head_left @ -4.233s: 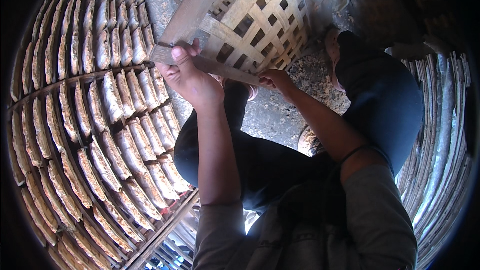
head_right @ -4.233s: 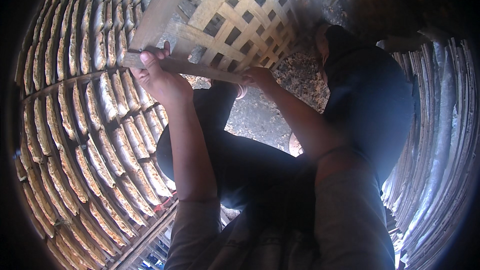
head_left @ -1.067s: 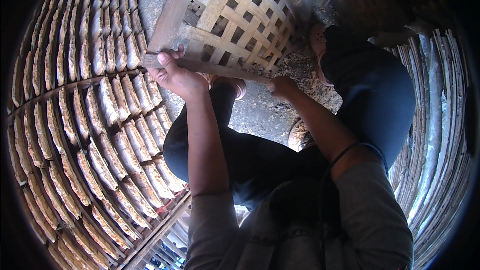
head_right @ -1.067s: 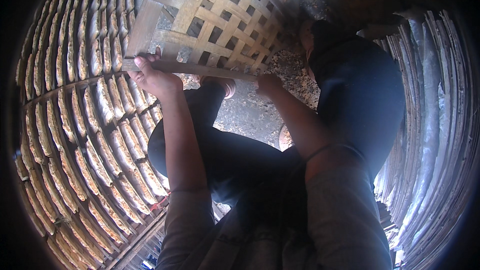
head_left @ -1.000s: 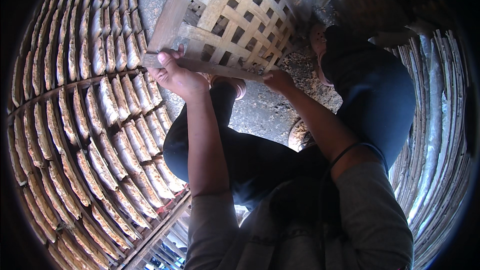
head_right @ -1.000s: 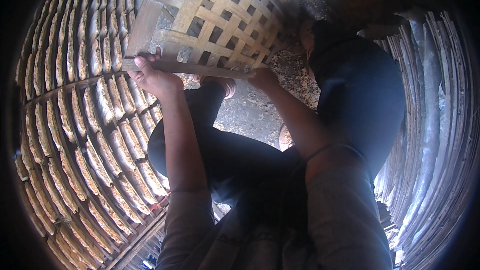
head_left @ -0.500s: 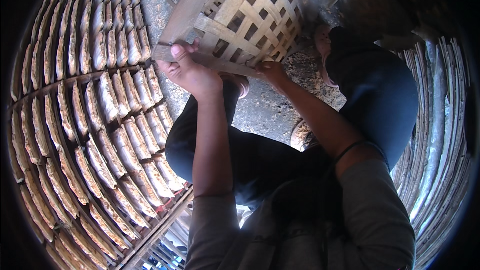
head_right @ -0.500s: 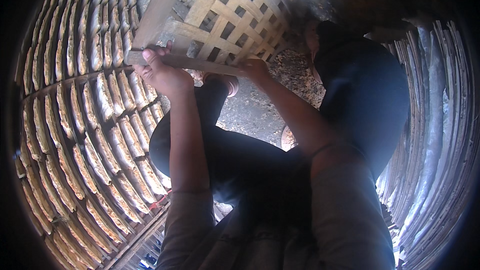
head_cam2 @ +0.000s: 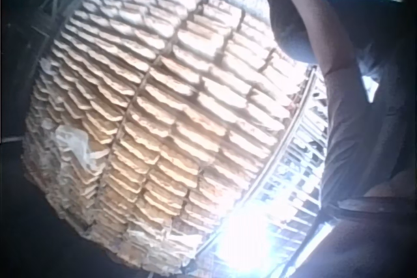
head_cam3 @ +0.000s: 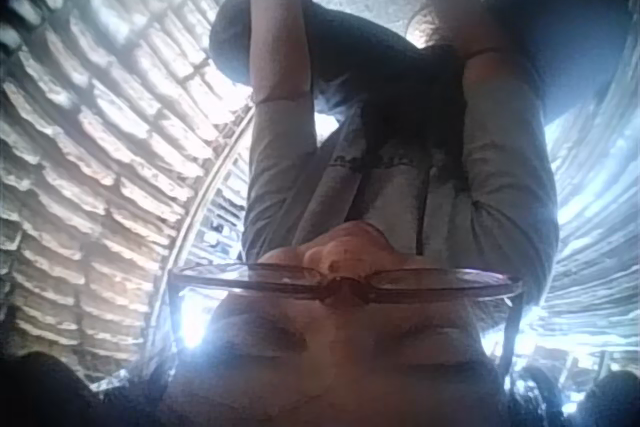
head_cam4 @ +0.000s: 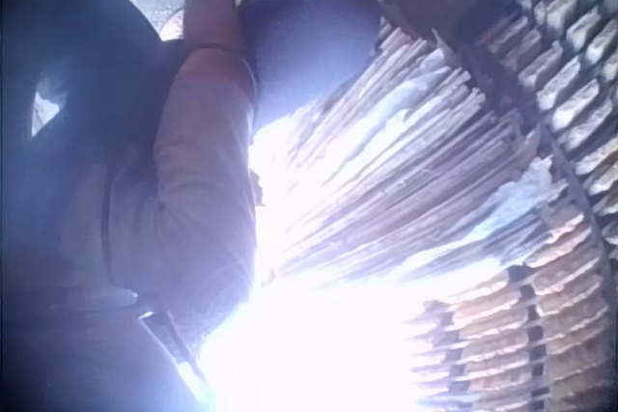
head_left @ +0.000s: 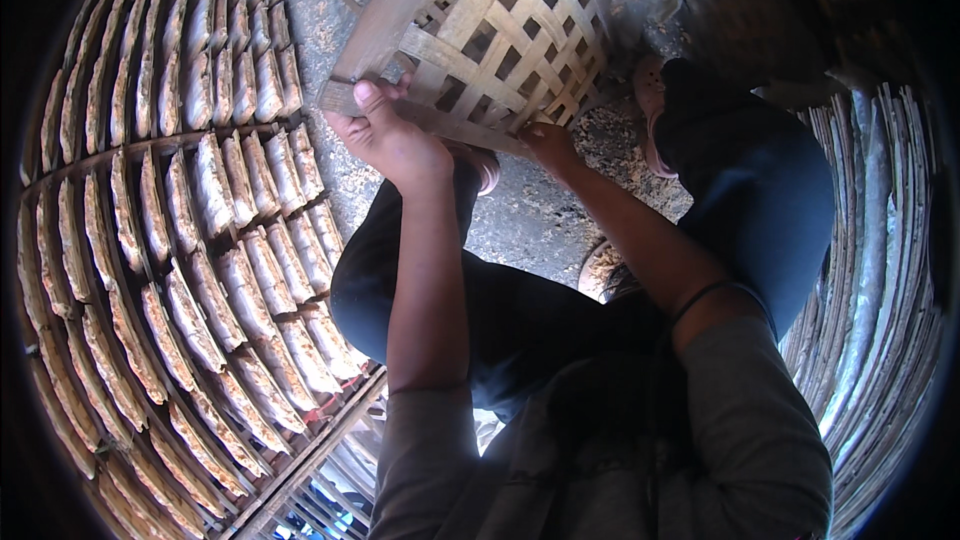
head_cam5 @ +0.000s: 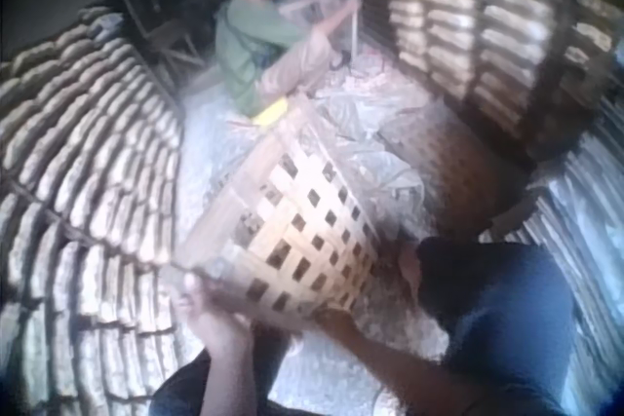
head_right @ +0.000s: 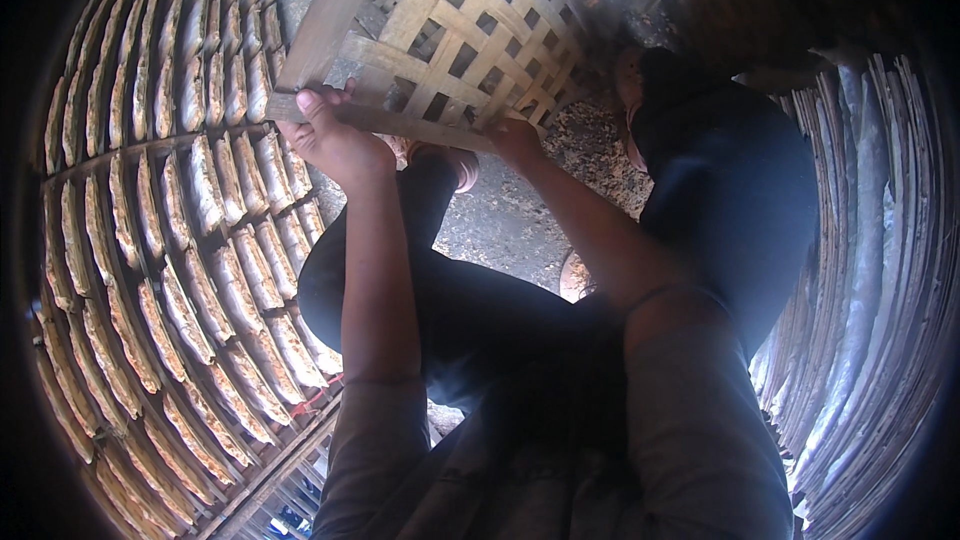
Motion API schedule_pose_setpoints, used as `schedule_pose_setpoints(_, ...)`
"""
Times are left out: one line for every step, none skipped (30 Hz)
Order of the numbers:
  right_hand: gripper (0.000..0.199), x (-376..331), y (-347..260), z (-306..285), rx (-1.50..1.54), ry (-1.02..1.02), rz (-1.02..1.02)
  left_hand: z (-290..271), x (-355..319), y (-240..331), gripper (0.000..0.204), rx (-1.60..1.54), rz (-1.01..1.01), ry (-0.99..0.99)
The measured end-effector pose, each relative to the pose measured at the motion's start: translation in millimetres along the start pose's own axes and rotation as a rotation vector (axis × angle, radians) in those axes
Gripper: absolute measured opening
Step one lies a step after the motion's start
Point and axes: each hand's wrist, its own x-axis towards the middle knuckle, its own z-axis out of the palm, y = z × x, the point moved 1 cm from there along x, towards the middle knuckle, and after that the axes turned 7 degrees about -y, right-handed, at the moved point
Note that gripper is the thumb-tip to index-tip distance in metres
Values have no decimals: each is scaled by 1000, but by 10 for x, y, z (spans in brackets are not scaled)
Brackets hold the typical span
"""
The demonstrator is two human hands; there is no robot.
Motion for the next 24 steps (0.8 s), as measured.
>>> schedule_pose_setpoints(28,-3,26,20,55,4,13,-23,4,-12,24,-3,-7,1)
schedule_pose_setpoints(24,-4,51,36,110,8,26,-51,13,-29,24,-7,-13,2)
schedule_pose_setpoints(20,-3,76,43,166,13,39,-69,18,-44,24,-11,-20,3)
schedule_pose_setpoints(24,-9,72,51,146,2,34,-88,16,-52,23,4,-9,-4)
schedule_pose_setpoints(28,-6,65,51,126,-8,29,-105,13,-59,21,18,2,-11)
schedule_pose_setpoints(33,-3,59,57,106,-19,24,-124,8,-66,20,33,13,-17)
schedule_pose_setpoints(32,30,109,44,36,-29,21,-115,9,-68,20,23,6,-15)
schedule_pose_setpoints(31,55,165,21,-34,-39,17,-110,8,-69,20,14,-2,-13)
schedule_pose_setpoints(31,63,228,-4,-104,-49,14,-105,7,-71,20,6,-9,-10)
schedule_pose_setpoints(30,40,328,-25,-157,-53,29,-118,15,-63,19,15,-14,-4)
schedule_pose_setpoints(29,0,458,-69,-211,-54,42,-132,26,-54,19,22,-18,2)
schedule_pose_setpoints(28,-22,579,-100,-265,-55,56,-147,39,-50,19,29,-22,8)
schedule_pose_setpoints(25,30,762,-168,-342,-98,49,-106,56,-72,20,11,-28,1)
schedule_pose_setpoints(22,79,863,-207,-418,-147,44,-88,74,-91,20,-2,-34,-2)
schedule_pose_setpoints(21,93,970,-243,-467,-150,41,-59,86,-109,21,-17,-41,-6)
schedule_pose_setpoints(20,72,1005,-238,-515,-164,39,-66,78,-142,22,-23,-51,-3)
schedule_pose_setpoints(20,-63,786,-87,-530,-166,26,-183,75,-119,23,0,-51,16)
schedule_pose_setpoints(21,-142,605,-20,-551,-147,18,-231,73,-109,23,3,-54,27)
schedule_pose_setpoints(21,-120,557,-35,-399,-100,18,-191,77,-112,24,6,-58,31)
schedule_pose_setpoints(22,-84,507,-58,-247,-53,16,-151,79,-108,24,9,-62,36)
schedule_pose_setpoints(24,-51,458,-79,-96,-5,13,-119,77,-108,25,13,-66,41)
schedule_pose_setpoints(24,-30,350,-85,-3,-26,6,-117,74,-111,24,12,-72,42)
schedule_pose_setpoints(25,-10,230,-82,91,-50,-1,-134,70,-103,24,16,-76,44)
schedule_pose_setpoints(26,-15,116,-63,186,-75,-7,-152,63,-95,24,20,-80,47)
